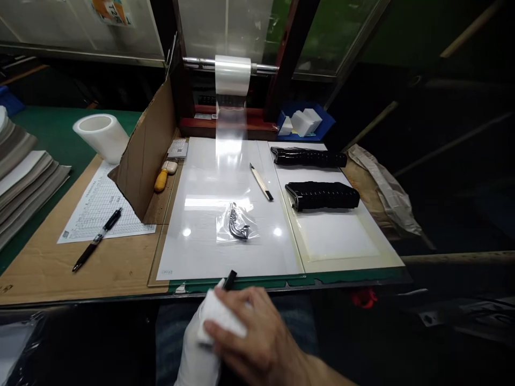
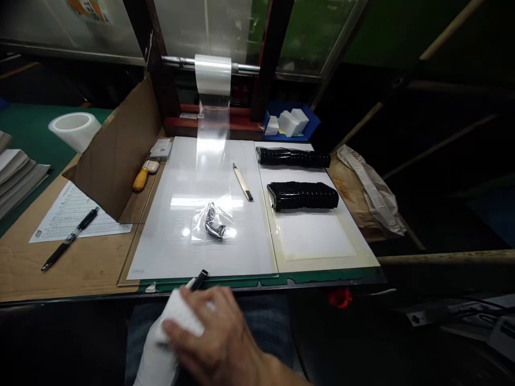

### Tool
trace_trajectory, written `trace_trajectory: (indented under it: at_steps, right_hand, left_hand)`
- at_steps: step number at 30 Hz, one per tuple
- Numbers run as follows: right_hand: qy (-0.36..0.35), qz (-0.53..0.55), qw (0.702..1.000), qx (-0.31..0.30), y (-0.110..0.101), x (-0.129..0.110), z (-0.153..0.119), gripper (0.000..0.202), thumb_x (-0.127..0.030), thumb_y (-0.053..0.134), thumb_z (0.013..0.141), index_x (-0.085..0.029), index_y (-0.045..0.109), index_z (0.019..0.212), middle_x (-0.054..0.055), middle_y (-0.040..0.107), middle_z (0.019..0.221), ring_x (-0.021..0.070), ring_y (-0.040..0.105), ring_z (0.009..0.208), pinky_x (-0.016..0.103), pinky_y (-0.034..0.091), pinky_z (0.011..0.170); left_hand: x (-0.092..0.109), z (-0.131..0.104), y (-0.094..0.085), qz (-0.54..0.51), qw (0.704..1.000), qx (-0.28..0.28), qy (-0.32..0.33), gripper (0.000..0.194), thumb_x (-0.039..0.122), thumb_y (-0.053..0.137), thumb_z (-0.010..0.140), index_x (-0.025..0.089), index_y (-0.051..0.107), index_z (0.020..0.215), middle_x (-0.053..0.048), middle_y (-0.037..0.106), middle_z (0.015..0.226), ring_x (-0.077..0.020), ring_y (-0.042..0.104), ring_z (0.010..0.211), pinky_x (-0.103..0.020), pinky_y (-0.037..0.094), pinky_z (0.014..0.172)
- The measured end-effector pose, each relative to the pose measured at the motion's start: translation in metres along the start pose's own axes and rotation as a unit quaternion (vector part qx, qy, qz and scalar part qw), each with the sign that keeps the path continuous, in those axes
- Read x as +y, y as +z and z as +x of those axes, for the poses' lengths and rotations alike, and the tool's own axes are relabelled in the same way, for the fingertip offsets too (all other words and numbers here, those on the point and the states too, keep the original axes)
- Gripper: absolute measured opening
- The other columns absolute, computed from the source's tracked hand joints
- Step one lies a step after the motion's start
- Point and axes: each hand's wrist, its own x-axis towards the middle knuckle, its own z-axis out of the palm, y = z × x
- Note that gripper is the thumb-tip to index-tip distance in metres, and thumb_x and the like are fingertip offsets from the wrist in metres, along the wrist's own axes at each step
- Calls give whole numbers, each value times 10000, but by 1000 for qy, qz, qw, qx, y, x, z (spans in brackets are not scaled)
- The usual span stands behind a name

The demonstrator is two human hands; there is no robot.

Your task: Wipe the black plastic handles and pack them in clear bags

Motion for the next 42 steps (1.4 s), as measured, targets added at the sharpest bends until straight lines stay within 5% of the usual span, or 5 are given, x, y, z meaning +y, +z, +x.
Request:
trace_trajectory:
  at_steps: [23,26,30,39,42]
  right_hand:
    - [133,-65,989,-18,-5,16,5,297,-242,574,992,-275,667,1272,136,609,1352,253,556,983,422,489,798]
    - [196,-81,977,-1,-2,13,4,338,-193,575,983,-278,645,1302,140,563,1408,299,526,1116,474,480,850]
    - [167,12,986,9,13,-8,5,366,-170,547,986,-280,619,1328,127,468,1512,292,464,1253,503,473,956]
    - [82,81,993,-10,10,6,-1,381,-172,545,984,-321,620,1327,84,462,1533,267,445,1307,510,459,1011]
    - [153,34,987,33,9,3,-3,418,-129,525,981,-319,608,1345,100,493,1505,266,471,1266,501,473,979]
  left_hand:
    - [12,9,1,-4,999,-46,-9,394,439,650,918,278,699,1274,-63,711,1288,-247,652,1213,-331,497,1072]
    - [26,11,5,-21,996,-50,-75,493,545,646,898,219,695,1263,-49,776,895,-182,732,824,-241,588,793]
    - [43,15,17,-171,961,30,-216,756,770,459,880,146,645,1265,52,548,491,-104,456,352,-189,374,343]
    - [55,27,28,-300,919,27,-256,846,815,381,872,143,650,1310,-79,740,754,-191,672,576,-272,531,494]
    - [53,25,29,-256,937,38,-233,791,798,441,867,175,653,1306,-56,745,779,-162,660,566,-237,515,463]
